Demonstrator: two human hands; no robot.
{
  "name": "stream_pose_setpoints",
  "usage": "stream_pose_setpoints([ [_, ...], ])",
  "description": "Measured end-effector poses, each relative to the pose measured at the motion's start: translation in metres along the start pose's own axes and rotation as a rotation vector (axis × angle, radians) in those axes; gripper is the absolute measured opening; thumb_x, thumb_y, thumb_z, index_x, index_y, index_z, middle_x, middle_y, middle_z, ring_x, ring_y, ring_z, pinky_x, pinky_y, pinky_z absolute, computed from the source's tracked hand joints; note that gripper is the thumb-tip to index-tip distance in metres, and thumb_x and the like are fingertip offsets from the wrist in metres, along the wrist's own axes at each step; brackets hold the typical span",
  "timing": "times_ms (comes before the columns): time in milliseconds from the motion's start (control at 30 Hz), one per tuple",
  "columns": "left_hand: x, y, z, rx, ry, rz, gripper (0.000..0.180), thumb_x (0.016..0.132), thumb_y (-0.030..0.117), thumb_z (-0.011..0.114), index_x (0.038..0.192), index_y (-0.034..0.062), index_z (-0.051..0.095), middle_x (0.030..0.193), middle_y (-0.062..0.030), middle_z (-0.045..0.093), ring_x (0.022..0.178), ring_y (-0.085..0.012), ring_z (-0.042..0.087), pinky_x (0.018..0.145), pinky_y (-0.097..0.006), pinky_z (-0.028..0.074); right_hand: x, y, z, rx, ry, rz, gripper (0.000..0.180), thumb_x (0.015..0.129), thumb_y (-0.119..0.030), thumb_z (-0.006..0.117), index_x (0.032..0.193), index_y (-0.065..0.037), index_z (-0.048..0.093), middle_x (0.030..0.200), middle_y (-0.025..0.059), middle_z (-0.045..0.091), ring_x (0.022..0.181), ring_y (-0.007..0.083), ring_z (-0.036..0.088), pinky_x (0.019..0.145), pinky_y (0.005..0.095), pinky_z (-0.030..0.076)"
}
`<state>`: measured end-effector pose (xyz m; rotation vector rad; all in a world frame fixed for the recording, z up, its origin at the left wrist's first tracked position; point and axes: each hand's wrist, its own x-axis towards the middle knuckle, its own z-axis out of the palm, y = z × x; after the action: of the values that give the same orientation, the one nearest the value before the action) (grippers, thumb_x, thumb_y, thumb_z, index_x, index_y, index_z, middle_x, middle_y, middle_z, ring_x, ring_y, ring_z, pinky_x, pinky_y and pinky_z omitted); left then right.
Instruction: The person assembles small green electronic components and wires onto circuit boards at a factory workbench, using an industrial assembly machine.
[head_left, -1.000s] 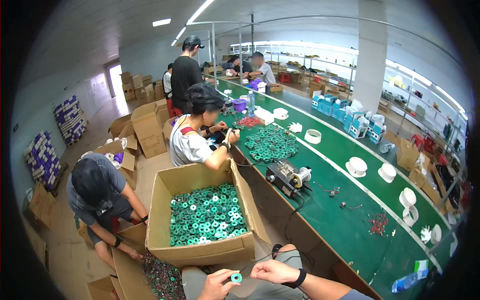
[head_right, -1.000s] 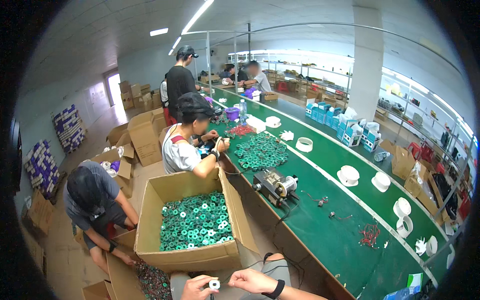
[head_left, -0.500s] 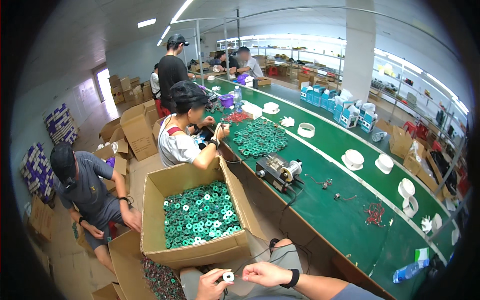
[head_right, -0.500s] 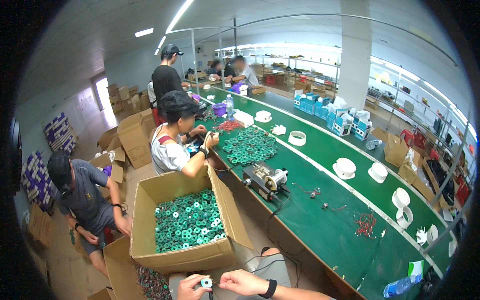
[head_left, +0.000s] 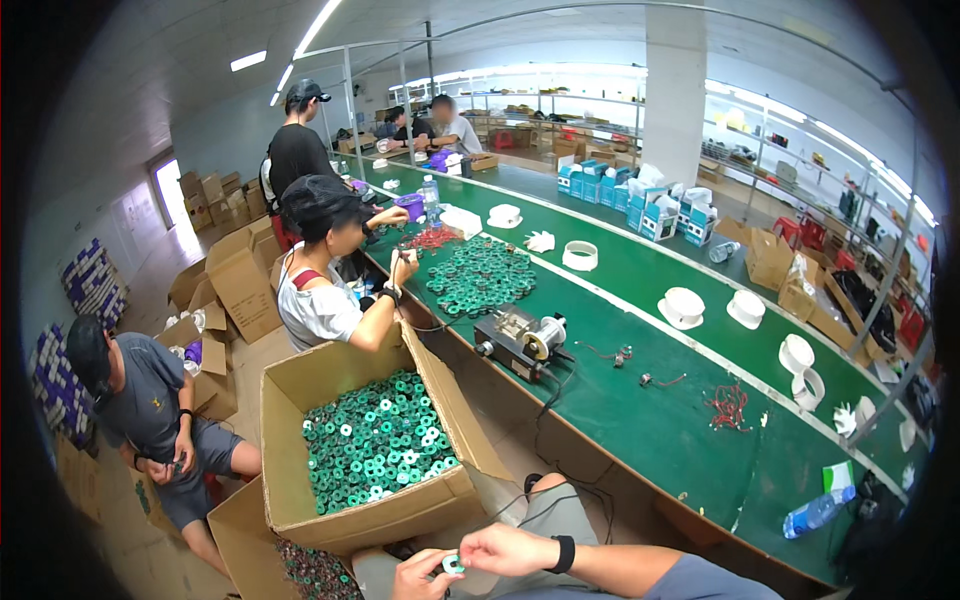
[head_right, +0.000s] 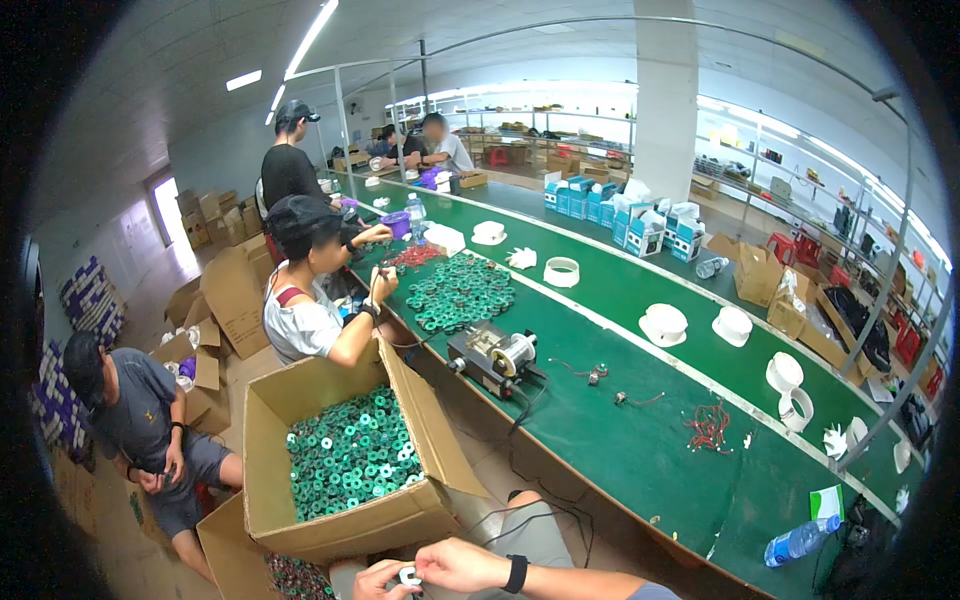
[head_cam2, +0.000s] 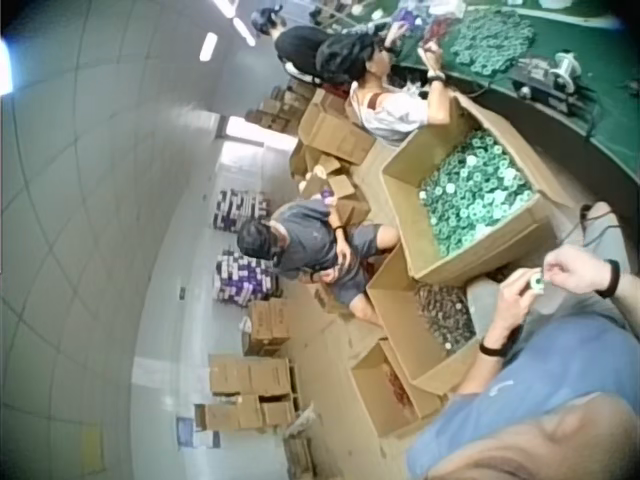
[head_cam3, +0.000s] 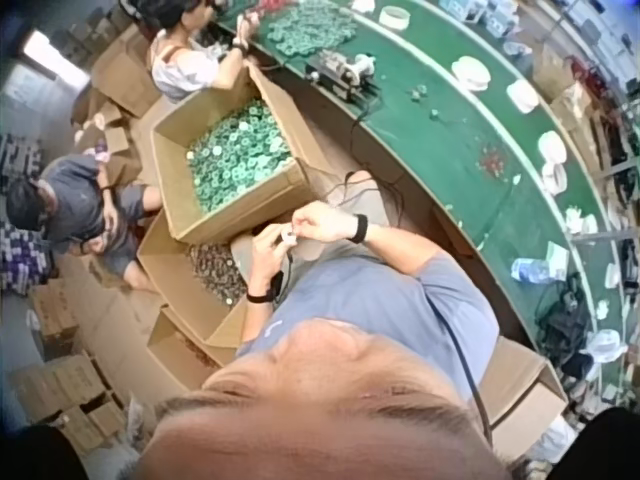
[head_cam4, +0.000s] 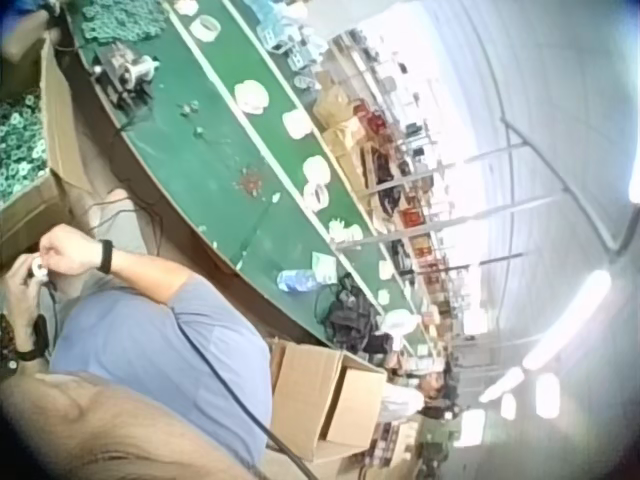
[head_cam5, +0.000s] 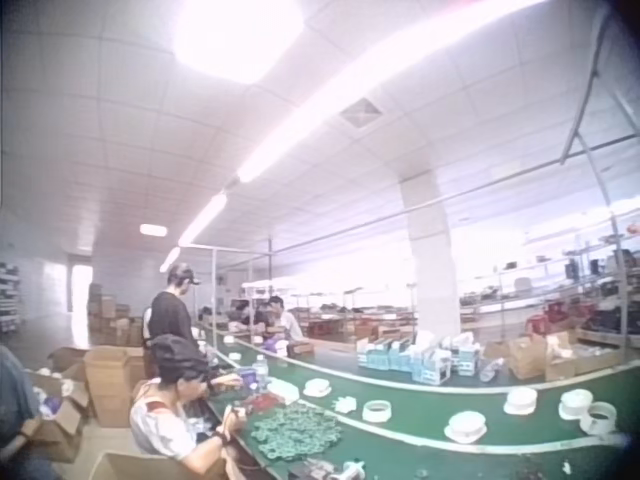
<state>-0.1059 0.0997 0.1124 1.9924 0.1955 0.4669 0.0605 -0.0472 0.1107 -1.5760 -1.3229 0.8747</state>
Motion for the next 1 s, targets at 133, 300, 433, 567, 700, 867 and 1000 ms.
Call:
stream_pose_setpoints([
  [133,0.001,0.002,-0.005,0.050,0.078,-0.003,0.027,0.077,0.001,0.072,0.104,-0.0018,0.071,0.098,-0.0146,0.071,0.089,-0.0271,0.068,0.081,-0.035,0.054,-0.002,0.012,0.000,0.003,0.049,0.045,0.022,0.094,-0.024,0.060,0.090,-0.003,0.065,0.070,0.0110,0.065,0.064,0.0233,0.061,0.063,0.0374,0.049],
  [300,0.001,0.004,-0.001,0.004,-0.065,-0.038,0.026,0.077,0.000,0.071,0.103,-0.0018,0.071,0.099,-0.0146,0.071,0.091,-0.0271,0.068,0.082,-0.034,0.054,0.001,-0.002,0.003,-0.026,-0.024,-0.002,0.020,0.093,-0.021,0.061,0.087,-0.002,0.065,0.071,0.0113,0.065,0.064,0.0241,0.062,0.061,0.0384,0.048],
  [433,0.005,0.004,-0.004,0.066,0.002,-0.021,0.027,0.079,0.000,0.069,0.106,-0.0019,0.071,0.101,-0.0149,0.072,0.093,-0.0275,0.069,0.084,-0.034,0.054,-0.007,0.024,-0.002,-0.038,0.099,0.052,0.023,0.093,-0.023,0.060,0.086,-0.001,0.064,0.072,0.0140,0.066,0.064,0.0254,0.063,0.061,0.0402,0.048],
  [567,0.000,0.005,0.003,0.099,-0.064,-0.078,0.026,0.079,-0.001,0.068,0.104,-0.0020,0.071,0.101,-0.0148,0.071,0.092,-0.0255,0.069,0.083,-0.034,0.054,0.006,0.013,0.005,-0.084,0.071,-0.078,0.020,0.094,-0.021,0.060,0.089,-0.002,0.064,0.074,0.0130,0.065,0.069,0.0271,0.063,0.064,0.0406,0.049],
  [700,0.001,0.005,-0.002,0.152,0.021,-0.039,0.023,0.080,0.000,0.070,0.103,-0.0014,0.071,0.099,-0.0126,0.072,0.090,-0.0232,0.070,0.083,-0.032,0.054,-0.007,0.001,0.001,-0.047,0.090,0.012,0.019,0.091,-0.017,0.060,0.082,0.000,0.061,0.071,0.0173,0.064,0.067,0.0347,0.062,0.061,0.0436,0.047],
  [867,-0.001,-0.006,0.000,0.152,0.007,-0.006,0.023,0.081,0.001,0.070,0.104,-0.0014,0.071,0.098,-0.0128,0.072,0.089,-0.0245,0.069,0.083,-0.033,0.054,-0.008,-0.001,0.008,-0.047,0.145,-0.091,0.019,0.088,-0.015,0.059,0.077,0.000,0.060,0.069,0.0182,0.062,0.068,0.0369,0.062,0.061,0.0454,0.046],
  [1000,0.000,-0.008,0.004,0.164,-0.018,0.010,0.022,0.083,0.002,0.070,0.105,-0.0015,0.070,0.098,-0.0135,0.071,0.089,-0.0260,0.068,0.082,-0.035,0.054,-0.010,0.020,0.004,-0.071,0.188,-0.024,0.017,0.085,-0.014,0.061,0.076,0.000,0.061,0.071,0.0184,0.064,0.069,0.0369,0.062,0.061,0.0454,0.047],
])
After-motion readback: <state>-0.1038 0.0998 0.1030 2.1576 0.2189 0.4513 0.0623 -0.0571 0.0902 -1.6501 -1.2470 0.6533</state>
